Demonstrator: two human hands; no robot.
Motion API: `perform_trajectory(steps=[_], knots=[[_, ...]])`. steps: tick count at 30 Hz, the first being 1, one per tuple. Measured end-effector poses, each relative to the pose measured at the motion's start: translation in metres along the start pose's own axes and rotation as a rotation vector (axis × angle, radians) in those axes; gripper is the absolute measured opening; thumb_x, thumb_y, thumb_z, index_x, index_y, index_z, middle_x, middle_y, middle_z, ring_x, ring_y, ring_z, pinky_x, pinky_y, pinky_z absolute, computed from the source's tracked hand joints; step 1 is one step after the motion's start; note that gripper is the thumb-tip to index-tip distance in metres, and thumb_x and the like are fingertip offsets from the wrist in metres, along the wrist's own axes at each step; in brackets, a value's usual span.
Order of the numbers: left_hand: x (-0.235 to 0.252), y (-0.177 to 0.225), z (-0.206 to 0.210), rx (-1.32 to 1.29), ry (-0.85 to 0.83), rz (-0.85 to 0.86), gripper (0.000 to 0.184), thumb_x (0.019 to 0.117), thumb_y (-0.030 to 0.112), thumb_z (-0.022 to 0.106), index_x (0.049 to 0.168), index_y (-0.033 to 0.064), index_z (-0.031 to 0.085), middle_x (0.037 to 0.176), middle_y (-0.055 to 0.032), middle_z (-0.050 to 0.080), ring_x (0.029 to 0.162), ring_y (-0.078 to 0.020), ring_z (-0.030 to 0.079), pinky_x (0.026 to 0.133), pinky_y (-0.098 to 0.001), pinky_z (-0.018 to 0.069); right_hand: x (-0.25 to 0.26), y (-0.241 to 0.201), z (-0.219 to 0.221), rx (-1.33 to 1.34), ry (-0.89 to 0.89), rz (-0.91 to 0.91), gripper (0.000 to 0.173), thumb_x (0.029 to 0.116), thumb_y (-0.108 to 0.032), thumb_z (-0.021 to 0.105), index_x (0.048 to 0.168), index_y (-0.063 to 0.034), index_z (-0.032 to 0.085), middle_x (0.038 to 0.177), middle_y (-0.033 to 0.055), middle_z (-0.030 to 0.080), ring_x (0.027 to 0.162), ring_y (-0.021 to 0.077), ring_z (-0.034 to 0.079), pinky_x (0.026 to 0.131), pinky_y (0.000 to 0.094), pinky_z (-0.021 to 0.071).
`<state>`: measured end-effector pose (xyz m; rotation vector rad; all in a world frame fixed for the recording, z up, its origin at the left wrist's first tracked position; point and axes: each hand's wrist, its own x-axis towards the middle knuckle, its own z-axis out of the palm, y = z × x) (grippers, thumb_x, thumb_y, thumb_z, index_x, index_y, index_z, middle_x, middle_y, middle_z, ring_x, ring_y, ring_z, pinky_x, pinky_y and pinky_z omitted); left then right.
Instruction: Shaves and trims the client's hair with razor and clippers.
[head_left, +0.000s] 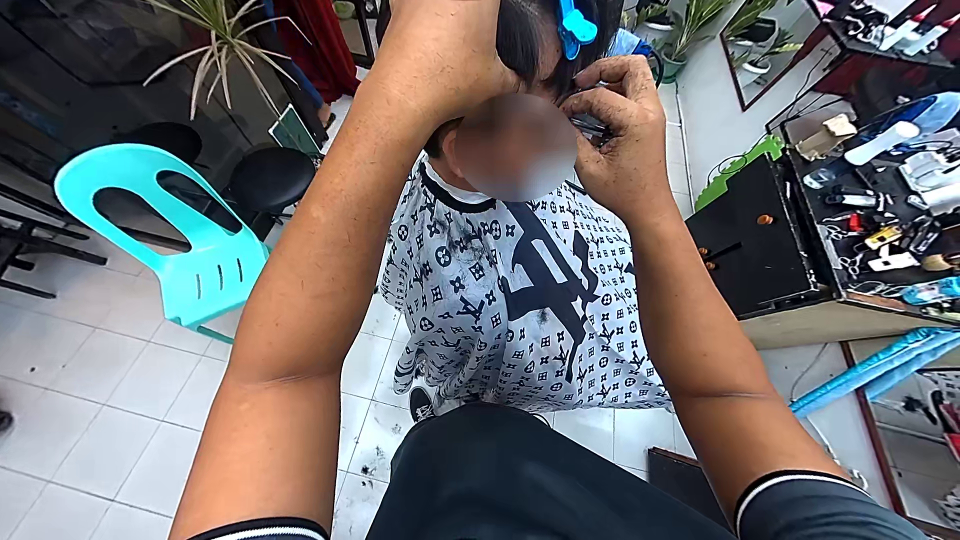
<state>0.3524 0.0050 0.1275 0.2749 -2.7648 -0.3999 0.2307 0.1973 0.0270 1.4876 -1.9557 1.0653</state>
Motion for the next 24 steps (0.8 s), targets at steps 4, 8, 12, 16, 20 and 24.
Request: perform_trajectory(steps=[4, 8, 12, 16, 20, 24], knots=[[0.001, -0.002, 0.001, -0.003, 0.015, 0.017, 0.061, 0.0830, 0.048, 0.078, 0.123, 0.0021, 0.066, 0.116, -0.0222, 0.067, 0.116, -0.0404, 0.061, 0.099, -0.0656, 0.0414, 0.002, -0.001, -0.002, 0.001, -0.021, -0.008, 0.018, 0.0981, -0.021, 0.067, 0.104, -0.0064, 0.076, 0.126, 0.0187, 0.059, 0.112, 0.0206, 0.058, 0.093, 0.0285, 0.0481], [0.002, -0.003, 0.002, -0.012, 0.017, 0.015, 0.062, 0.0831, 0.049, 0.078, 0.123, 0.0026, 0.066, 0.115, -0.0223, 0.067, 0.115, -0.0398, 0.061, 0.098, -0.0656, 0.0420, 0.003, -0.001, -0.003, -0.015, -0.030, -0.012, 0.018, 0.0981, -0.021, 0.066, 0.105, -0.0066, 0.076, 0.125, 0.0183, 0.059, 0.115, 0.0220, 0.057, 0.095, 0.0294, 0.0472], [0.004, -0.005, 0.003, -0.008, 0.018, 0.031, 0.060, 0.0840, 0.047, 0.077, 0.124, 0.0028, 0.066, 0.116, -0.0224, 0.067, 0.115, -0.0403, 0.062, 0.097, -0.0659, 0.0424, 0.005, -0.002, -0.005, -0.035, -0.062, -0.032, 0.019, 0.0970, -0.021, 0.067, 0.104, -0.0062, 0.076, 0.125, 0.0204, 0.058, 0.109, 0.0222, 0.057, 0.093, 0.0308, 0.0469], [0.003, -0.004, 0.003, 0.006, 0.016, 0.035, 0.059, 0.0853, 0.048, 0.075, 0.121, 0.0016, 0.067, 0.114, -0.0223, 0.067, 0.113, -0.0399, 0.062, 0.095, -0.0649, 0.0435, 0.007, -0.003, -0.007, -0.043, -0.069, -0.032, 0.018, 0.0979, -0.020, 0.066, 0.105, -0.0067, 0.076, 0.123, 0.0194, 0.059, 0.114, 0.0237, 0.057, 0.095, 0.0309, 0.0473], [0.003, -0.003, 0.003, -0.012, 0.016, 0.026, 0.059, 0.0847, 0.046, 0.077, 0.121, 0.0011, 0.067, 0.114, -0.0231, 0.067, 0.112, -0.0407, 0.062, 0.095, -0.0658, 0.0431, 0.009, -0.004, -0.011, -0.076, -0.129, -0.057, 0.020, 0.0972, -0.022, 0.066, 0.103, -0.0071, 0.077, 0.124, 0.0220, 0.057, 0.107, 0.0256, 0.057, 0.094, 0.0360, 0.0458], [0.003, -0.004, 0.003, -0.006, 0.018, 0.031, 0.058, 0.0847, 0.048, 0.076, 0.119, 0.0020, 0.068, 0.112, -0.0223, 0.068, 0.111, -0.0400, 0.063, 0.094, -0.0651, 0.0439, 0.010, -0.004, -0.012, -0.081, -0.117, -0.043, 0.019, 0.0978, -0.021, 0.066, 0.106, -0.0071, 0.076, 0.124, 0.0203, 0.060, 0.117, 0.0275, 0.057, 0.100, 0.0367, 0.0455]])
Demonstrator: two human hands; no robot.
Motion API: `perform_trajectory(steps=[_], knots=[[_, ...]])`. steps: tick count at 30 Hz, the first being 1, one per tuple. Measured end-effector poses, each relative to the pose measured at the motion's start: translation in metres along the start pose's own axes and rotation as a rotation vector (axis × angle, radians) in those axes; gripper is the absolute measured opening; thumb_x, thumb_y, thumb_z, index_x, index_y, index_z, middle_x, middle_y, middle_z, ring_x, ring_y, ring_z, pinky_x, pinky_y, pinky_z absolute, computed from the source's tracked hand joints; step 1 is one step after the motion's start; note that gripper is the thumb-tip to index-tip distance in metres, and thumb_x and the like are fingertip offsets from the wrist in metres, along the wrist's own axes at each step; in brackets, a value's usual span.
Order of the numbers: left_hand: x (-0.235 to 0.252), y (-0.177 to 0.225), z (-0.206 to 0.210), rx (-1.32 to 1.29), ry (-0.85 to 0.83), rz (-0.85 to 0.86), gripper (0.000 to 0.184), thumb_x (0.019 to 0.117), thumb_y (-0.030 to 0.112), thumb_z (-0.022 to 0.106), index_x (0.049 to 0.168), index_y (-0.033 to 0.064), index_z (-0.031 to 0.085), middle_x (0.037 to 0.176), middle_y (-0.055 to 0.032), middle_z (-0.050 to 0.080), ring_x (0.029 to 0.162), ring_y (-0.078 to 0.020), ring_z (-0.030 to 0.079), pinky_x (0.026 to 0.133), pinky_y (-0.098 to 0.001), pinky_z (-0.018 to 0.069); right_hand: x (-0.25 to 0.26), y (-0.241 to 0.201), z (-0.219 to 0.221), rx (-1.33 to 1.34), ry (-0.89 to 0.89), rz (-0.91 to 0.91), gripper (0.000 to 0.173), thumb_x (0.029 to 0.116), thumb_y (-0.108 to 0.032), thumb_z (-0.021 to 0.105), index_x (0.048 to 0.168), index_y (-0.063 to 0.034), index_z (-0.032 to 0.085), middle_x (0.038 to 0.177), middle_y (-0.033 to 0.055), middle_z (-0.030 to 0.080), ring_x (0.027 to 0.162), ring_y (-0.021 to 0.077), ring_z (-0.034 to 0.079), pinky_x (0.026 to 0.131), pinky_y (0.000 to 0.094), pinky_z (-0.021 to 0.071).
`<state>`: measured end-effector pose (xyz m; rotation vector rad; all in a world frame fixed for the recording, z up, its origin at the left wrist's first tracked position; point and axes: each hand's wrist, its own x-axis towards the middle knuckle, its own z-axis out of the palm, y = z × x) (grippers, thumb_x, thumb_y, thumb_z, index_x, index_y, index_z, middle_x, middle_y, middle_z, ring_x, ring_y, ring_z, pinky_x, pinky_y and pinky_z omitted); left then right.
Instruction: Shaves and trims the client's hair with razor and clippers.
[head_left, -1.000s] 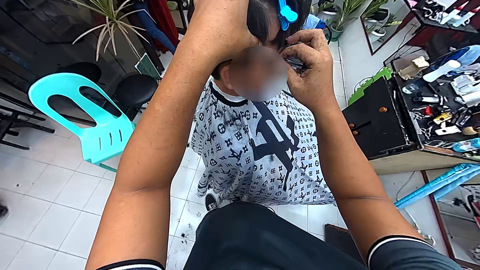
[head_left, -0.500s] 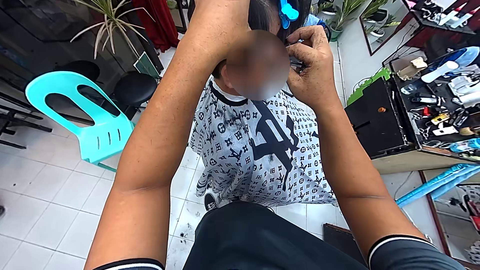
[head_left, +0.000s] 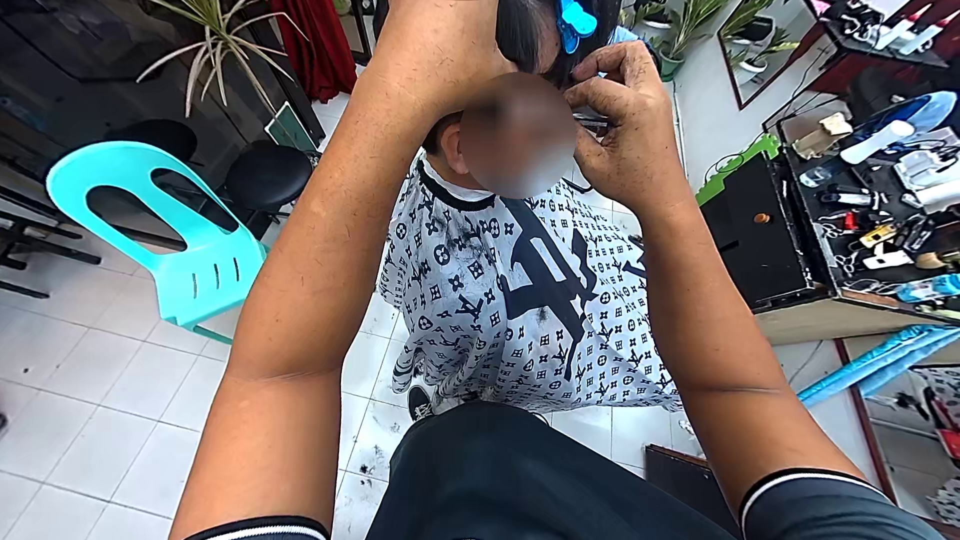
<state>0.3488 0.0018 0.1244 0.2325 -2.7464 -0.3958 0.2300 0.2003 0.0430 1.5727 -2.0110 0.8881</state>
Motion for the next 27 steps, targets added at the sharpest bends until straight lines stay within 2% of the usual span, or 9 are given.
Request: perform_trajectory(steps=[9, 16, 22, 27], knots=[[0.0010, -0.0004, 0.0004, 0.003, -0.005, -0.009, 0.059, 0.0854, 0.048, 0.075, 0.122, 0.0027, 0.067, 0.114, -0.0219, 0.067, 0.113, -0.0397, 0.062, 0.096, -0.0653, 0.0432, 0.0001, 0.0002, -0.0005, 0.003, 0.004, 0.010, 0.018, 0.0976, -0.021, 0.066, 0.106, -0.0079, 0.076, 0.123, 0.0192, 0.060, 0.118, 0.0269, 0.056, 0.101, 0.0361, 0.0453], [0.0011, -0.0002, 0.0003, -0.005, 0.004, -0.006, 0.056, 0.0849, 0.046, 0.076, 0.119, 0.0021, 0.068, 0.112, -0.0221, 0.068, 0.111, -0.0399, 0.063, 0.095, -0.0654, 0.0435, 0.0003, -0.0006, -0.0005, -0.015, -0.017, 0.004, 0.020, 0.0977, -0.024, 0.066, 0.104, -0.0080, 0.076, 0.124, 0.0206, 0.059, 0.111, 0.0259, 0.057, 0.096, 0.0355, 0.0463], [0.0005, 0.0006, -0.0005, -0.006, -0.012, -0.012, 0.056, 0.0859, 0.046, 0.075, 0.119, 0.0016, 0.068, 0.112, -0.0223, 0.068, 0.111, -0.0400, 0.063, 0.095, -0.0652, 0.0435, 0.0007, 0.0004, -0.0009, -0.006, -0.017, 0.006, 0.020, 0.0980, -0.023, 0.066, 0.107, -0.0086, 0.076, 0.125, 0.0198, 0.059, 0.117, 0.0273, 0.056, 0.099, 0.0366, 0.0463], [0.0019, -0.0005, 0.0008, -0.019, -0.006, -0.009, 0.056, 0.0853, 0.047, 0.076, 0.119, 0.0029, 0.068, 0.113, -0.0214, 0.068, 0.111, -0.0388, 0.063, 0.095, -0.0648, 0.0440, 0.0006, 0.0003, -0.0011, -0.020, -0.023, -0.007, 0.020, 0.0976, -0.024, 0.066, 0.105, -0.0089, 0.077, 0.125, 0.0203, 0.059, 0.113, 0.0266, 0.057, 0.097, 0.0365, 0.0460]])
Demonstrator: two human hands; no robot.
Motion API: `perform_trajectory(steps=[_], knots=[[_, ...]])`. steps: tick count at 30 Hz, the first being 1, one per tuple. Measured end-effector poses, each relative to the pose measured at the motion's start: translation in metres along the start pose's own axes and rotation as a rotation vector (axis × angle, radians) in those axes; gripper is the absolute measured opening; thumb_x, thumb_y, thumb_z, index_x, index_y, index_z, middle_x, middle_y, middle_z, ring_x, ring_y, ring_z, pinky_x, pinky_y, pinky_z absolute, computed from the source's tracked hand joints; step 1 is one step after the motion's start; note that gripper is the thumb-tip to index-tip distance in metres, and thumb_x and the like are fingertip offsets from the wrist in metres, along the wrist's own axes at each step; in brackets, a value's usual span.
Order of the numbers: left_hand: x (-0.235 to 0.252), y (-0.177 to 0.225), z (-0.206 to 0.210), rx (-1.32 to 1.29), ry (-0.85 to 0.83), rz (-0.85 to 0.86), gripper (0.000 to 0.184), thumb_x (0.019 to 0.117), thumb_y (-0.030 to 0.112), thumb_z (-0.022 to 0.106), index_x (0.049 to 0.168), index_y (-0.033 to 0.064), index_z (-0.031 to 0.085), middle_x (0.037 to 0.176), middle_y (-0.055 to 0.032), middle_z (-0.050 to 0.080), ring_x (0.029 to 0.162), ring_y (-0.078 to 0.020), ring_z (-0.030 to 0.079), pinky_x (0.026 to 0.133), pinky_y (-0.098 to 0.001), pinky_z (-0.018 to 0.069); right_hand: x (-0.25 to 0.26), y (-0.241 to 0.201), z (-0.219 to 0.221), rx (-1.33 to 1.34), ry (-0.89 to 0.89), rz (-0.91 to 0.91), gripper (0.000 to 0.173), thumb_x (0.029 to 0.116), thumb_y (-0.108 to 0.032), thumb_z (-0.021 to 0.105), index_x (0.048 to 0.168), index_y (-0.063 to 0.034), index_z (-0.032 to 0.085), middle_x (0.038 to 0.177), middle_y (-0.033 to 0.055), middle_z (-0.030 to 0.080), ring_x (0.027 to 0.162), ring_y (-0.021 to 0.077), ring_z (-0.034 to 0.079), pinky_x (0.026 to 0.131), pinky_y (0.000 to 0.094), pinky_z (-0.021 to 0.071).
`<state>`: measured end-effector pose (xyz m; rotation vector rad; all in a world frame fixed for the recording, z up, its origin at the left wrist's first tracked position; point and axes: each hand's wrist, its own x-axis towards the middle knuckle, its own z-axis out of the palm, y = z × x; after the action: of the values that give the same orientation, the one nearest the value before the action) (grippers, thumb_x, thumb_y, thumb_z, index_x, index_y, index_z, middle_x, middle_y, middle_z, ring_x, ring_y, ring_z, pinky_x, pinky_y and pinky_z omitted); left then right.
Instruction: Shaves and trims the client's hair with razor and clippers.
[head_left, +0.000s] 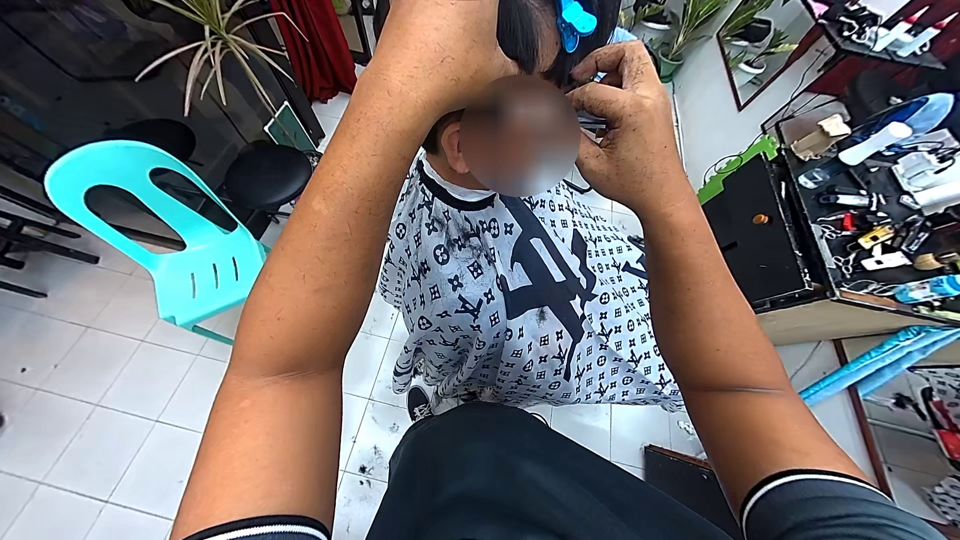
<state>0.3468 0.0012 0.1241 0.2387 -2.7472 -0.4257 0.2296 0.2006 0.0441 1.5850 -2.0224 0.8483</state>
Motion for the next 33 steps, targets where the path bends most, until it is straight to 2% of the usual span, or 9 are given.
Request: perform_trajectory(steps=[5, 18, 23, 28, 33], knots=[[0.0009, 0.0003, -0.0006, 0.002, 0.000, -0.003, 0.057, 0.0855, 0.046, 0.076, 0.120, 0.0023, 0.068, 0.113, -0.0221, 0.067, 0.111, -0.0399, 0.063, 0.095, -0.0652, 0.0438, 0.0004, 0.0010, -0.0005, -0.001, -0.010, -0.005, 0.020, 0.0970, -0.024, 0.066, 0.104, -0.0091, 0.077, 0.125, 0.0212, 0.059, 0.111, 0.0270, 0.057, 0.097, 0.0377, 0.0459], [-0.0002, 0.0026, -0.0019, 0.008, -0.015, -0.015, 0.052, 0.0877, 0.045, 0.074, 0.114, 0.0009, 0.069, 0.110, -0.0225, 0.068, 0.109, -0.0398, 0.063, 0.093, -0.0646, 0.0439, 0.0009, -0.0016, -0.0027, -0.026, -0.022, 0.007, 0.021, 0.0978, -0.024, 0.065, 0.107, -0.0097, 0.077, 0.126, 0.0207, 0.059, 0.115, 0.0284, 0.057, 0.099, 0.0391, 0.0457], [0.0010, -0.0005, 0.0003, -0.002, 0.001, -0.001, 0.053, 0.0865, 0.046, 0.075, 0.115, 0.0023, 0.070, 0.109, -0.0209, 0.068, 0.108, -0.0379, 0.064, 0.093, -0.0638, 0.0447, -0.0010, -0.0017, -0.0019, -0.037, -0.028, -0.021, 0.020, 0.0971, -0.024, 0.066, 0.105, -0.0110, 0.079, 0.127, 0.0231, 0.058, 0.108, 0.0285, 0.058, 0.096, 0.0404, 0.0457], [0.0000, 0.0009, -0.0003, -0.009, 0.011, 0.001, 0.050, 0.0854, 0.046, 0.075, 0.110, 0.0026, 0.071, 0.106, -0.0205, 0.069, 0.105, -0.0373, 0.064, 0.090, -0.0628, 0.0452, -0.0018, -0.0043, -0.0016, -0.042, -0.016, 0.003, 0.021, 0.0984, -0.024, 0.064, 0.107, -0.0097, 0.077, 0.128, 0.0218, 0.060, 0.116, 0.0309, 0.057, 0.101, 0.0419, 0.0451], [0.0002, 0.0007, -0.0010, -0.002, -0.003, -0.005, 0.051, 0.0868, 0.046, 0.074, 0.112, 0.0016, 0.070, 0.108, -0.0214, 0.068, 0.107, -0.0382, 0.064, 0.091, -0.0637, 0.0448, -0.0017, -0.0038, -0.0012, -0.039, -0.034, -0.017, 0.020, 0.0975, -0.024, 0.065, 0.105, -0.0105, 0.078, 0.129, 0.0233, 0.057, 0.110, 0.0301, 0.057, 0.097, 0.0426, 0.0450]])
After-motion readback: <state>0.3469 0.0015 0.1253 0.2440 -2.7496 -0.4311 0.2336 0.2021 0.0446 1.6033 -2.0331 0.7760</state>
